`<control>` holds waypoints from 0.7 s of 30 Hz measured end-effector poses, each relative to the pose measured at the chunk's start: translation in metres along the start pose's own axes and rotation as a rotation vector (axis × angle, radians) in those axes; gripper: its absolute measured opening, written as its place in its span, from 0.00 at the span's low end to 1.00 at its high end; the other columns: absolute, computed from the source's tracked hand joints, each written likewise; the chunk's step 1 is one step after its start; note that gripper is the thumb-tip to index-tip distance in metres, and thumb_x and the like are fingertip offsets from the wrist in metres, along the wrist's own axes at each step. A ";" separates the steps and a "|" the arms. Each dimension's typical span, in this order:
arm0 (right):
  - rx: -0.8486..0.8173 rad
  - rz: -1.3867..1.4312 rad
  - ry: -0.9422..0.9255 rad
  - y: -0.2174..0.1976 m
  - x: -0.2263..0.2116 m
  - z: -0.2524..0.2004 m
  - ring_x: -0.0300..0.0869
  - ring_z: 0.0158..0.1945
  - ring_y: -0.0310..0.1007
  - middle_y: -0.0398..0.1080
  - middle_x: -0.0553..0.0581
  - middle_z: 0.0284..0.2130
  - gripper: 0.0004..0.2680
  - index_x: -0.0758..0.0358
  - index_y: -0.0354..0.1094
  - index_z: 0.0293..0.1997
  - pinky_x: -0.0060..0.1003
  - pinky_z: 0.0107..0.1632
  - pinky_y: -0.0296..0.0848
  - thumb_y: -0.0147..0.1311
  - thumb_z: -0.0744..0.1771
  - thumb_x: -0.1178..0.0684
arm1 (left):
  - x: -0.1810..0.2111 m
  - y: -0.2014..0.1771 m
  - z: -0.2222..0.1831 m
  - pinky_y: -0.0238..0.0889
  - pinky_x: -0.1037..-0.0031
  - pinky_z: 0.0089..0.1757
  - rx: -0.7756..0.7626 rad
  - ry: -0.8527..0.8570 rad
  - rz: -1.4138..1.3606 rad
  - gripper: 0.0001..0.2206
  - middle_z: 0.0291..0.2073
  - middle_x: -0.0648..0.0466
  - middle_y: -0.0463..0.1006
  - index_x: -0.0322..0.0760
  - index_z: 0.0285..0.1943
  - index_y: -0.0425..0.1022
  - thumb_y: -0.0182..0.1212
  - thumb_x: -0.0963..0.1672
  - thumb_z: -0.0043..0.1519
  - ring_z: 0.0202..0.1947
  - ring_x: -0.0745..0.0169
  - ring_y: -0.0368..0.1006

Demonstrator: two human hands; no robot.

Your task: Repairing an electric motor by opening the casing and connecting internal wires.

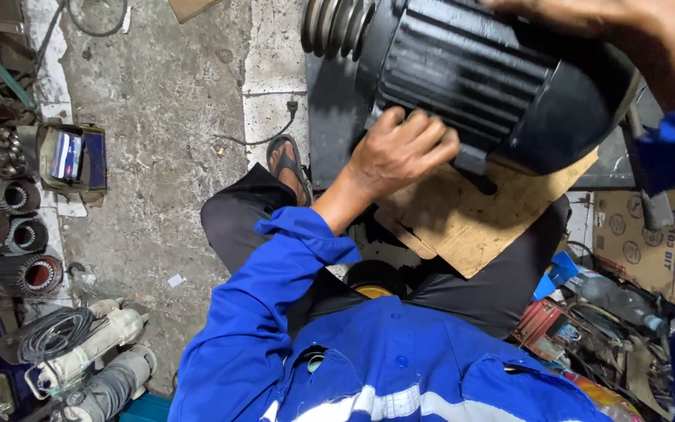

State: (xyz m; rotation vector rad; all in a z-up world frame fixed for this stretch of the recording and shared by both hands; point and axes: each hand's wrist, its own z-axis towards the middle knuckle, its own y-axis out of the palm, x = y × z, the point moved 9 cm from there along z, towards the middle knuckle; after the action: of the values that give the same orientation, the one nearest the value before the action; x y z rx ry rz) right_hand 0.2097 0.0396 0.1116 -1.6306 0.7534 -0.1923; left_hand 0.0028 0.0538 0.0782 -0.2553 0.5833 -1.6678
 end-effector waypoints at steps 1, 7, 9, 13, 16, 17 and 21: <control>-0.010 -0.012 0.000 0.002 0.002 0.000 0.57 0.16 0.76 0.76 0.71 0.25 0.17 0.75 0.76 0.47 0.47 0.14 0.75 0.58 0.78 0.44 | 0.003 -0.003 -0.008 0.62 0.69 0.37 0.023 0.001 0.009 0.09 0.28 0.56 0.65 0.48 0.36 0.72 0.50 0.43 0.69 0.30 0.60 0.65; 0.302 -0.120 -0.370 0.020 -0.003 -0.036 0.50 0.33 0.80 0.82 0.60 0.49 0.17 0.65 0.82 0.62 0.41 0.30 0.78 0.66 0.75 0.39 | 0.017 -0.018 -0.040 0.57 0.71 0.45 -0.333 -0.053 -0.003 0.10 0.40 0.60 0.71 0.50 0.52 0.75 0.61 0.45 0.61 0.38 0.65 0.65; 0.323 -0.056 -0.437 0.005 -0.030 -0.052 0.52 0.35 0.80 0.81 0.64 0.49 0.15 0.71 0.81 0.60 0.42 0.34 0.77 0.68 0.73 0.46 | 0.020 -0.030 -0.043 0.54 0.66 0.50 -0.281 -0.187 -0.166 0.18 0.45 0.57 0.69 0.49 0.57 0.75 0.64 0.53 0.61 0.45 0.61 0.65; 0.358 -0.003 -0.487 -0.001 -0.052 -0.064 0.51 0.38 0.81 0.81 0.66 0.52 0.14 0.76 0.81 0.57 0.40 0.40 0.78 0.69 0.72 0.50 | -0.036 -0.041 -0.029 0.40 0.50 0.81 0.071 -0.868 -0.364 0.36 0.76 0.54 0.44 0.54 0.80 0.45 0.55 0.61 0.67 0.82 0.51 0.41; 0.370 -0.112 -0.499 0.001 -0.056 -0.066 0.49 0.32 0.76 0.81 0.63 0.46 0.17 0.71 0.81 0.60 0.39 0.34 0.73 0.67 0.71 0.45 | -0.045 -0.014 -0.026 0.33 0.40 0.77 -0.108 -1.092 -0.373 0.36 0.79 0.38 0.44 0.42 0.83 0.39 0.40 0.60 0.71 0.82 0.36 0.41; 0.373 -0.113 -0.508 0.002 -0.058 -0.067 0.49 0.32 0.76 0.81 0.63 0.46 0.17 0.71 0.81 0.60 0.39 0.34 0.73 0.67 0.71 0.45 | -0.042 -0.012 -0.025 0.33 0.40 0.77 -0.102 -1.092 -0.365 0.36 0.79 0.38 0.44 0.42 0.83 0.39 0.40 0.60 0.71 0.82 0.36 0.41; 0.333 -0.052 -0.522 0.005 -0.064 -0.080 0.51 0.43 0.74 0.79 0.63 0.55 0.19 0.71 0.79 0.58 0.41 0.47 0.74 0.67 0.67 0.44 | -0.036 -0.013 -0.035 0.39 0.43 0.76 -0.019 -1.177 -0.191 0.33 0.77 0.43 0.52 0.45 0.79 0.47 0.39 0.61 0.70 0.80 0.42 0.50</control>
State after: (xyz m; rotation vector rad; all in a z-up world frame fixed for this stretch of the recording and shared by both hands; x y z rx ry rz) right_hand 0.1161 0.0098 0.1430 -1.2999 0.2611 0.0707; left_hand -0.0184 0.0977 0.0605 -1.2175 -0.3268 -1.3819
